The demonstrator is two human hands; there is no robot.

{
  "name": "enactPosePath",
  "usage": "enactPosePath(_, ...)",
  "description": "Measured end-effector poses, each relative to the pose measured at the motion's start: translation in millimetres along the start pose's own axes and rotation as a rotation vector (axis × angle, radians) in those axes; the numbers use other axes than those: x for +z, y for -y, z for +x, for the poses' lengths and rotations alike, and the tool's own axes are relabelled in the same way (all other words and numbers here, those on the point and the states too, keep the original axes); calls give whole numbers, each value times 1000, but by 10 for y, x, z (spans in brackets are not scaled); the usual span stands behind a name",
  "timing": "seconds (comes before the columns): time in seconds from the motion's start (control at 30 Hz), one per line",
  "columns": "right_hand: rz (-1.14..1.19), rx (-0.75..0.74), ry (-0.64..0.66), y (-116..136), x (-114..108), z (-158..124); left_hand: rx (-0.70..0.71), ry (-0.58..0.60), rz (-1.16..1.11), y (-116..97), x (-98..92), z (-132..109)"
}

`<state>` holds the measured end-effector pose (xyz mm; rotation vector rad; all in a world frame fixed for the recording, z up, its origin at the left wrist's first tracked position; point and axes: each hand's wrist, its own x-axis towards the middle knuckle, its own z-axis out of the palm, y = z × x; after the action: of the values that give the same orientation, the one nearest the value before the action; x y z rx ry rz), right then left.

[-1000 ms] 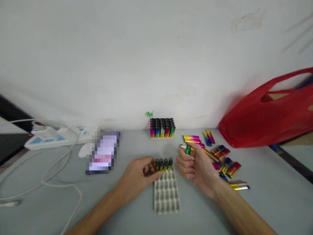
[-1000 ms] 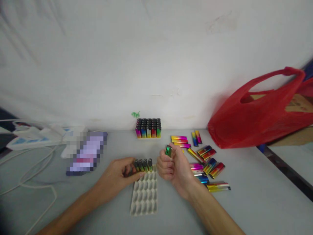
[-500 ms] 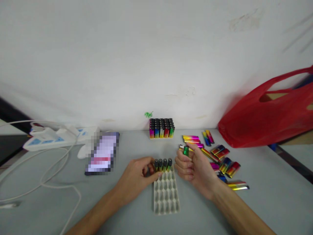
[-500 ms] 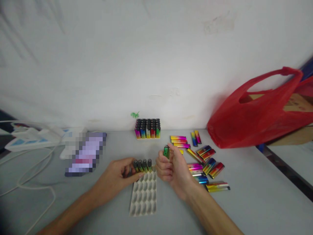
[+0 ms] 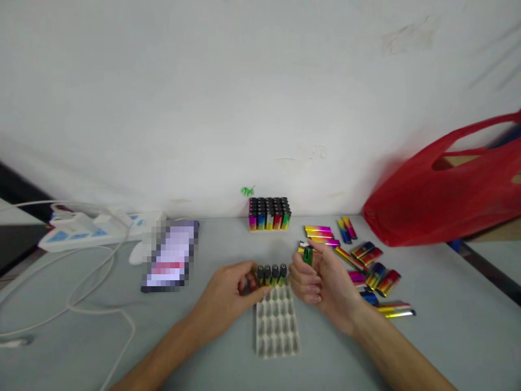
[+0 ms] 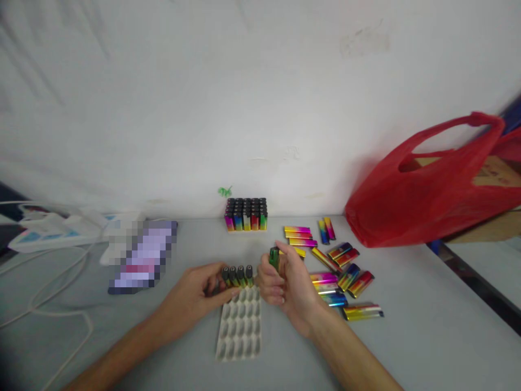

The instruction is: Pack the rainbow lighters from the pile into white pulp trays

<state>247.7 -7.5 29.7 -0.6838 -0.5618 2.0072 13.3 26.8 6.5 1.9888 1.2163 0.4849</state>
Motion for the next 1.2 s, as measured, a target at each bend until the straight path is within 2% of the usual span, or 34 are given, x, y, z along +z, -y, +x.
enactPosePath(0.23, -33, 22, -28, -22, 33, -37, -5, 3, 13, -30, -9, 2)
enactPosePath(0.6, -71, -105, -255, -49, 107, -15, -7, 8, 20, -8, -12, -12)
enactPosePath(0.77, -195, -371, -320, -81, 130, 6, 2, 6, 10, -13, -12, -24)
enactPosePath(0.9, -231, -464, -311, -125, 161, -15, -2, 6, 15, -13, -9, -16)
enactPosePath(1.03, -456, -530, -333, -152, 108, -7, 0, 4, 26, -15, -7, -4)
enactPosePath(1.2, -845, -593, -434, -104, 23, 11, -6, 2, 22, -24, -13, -6)
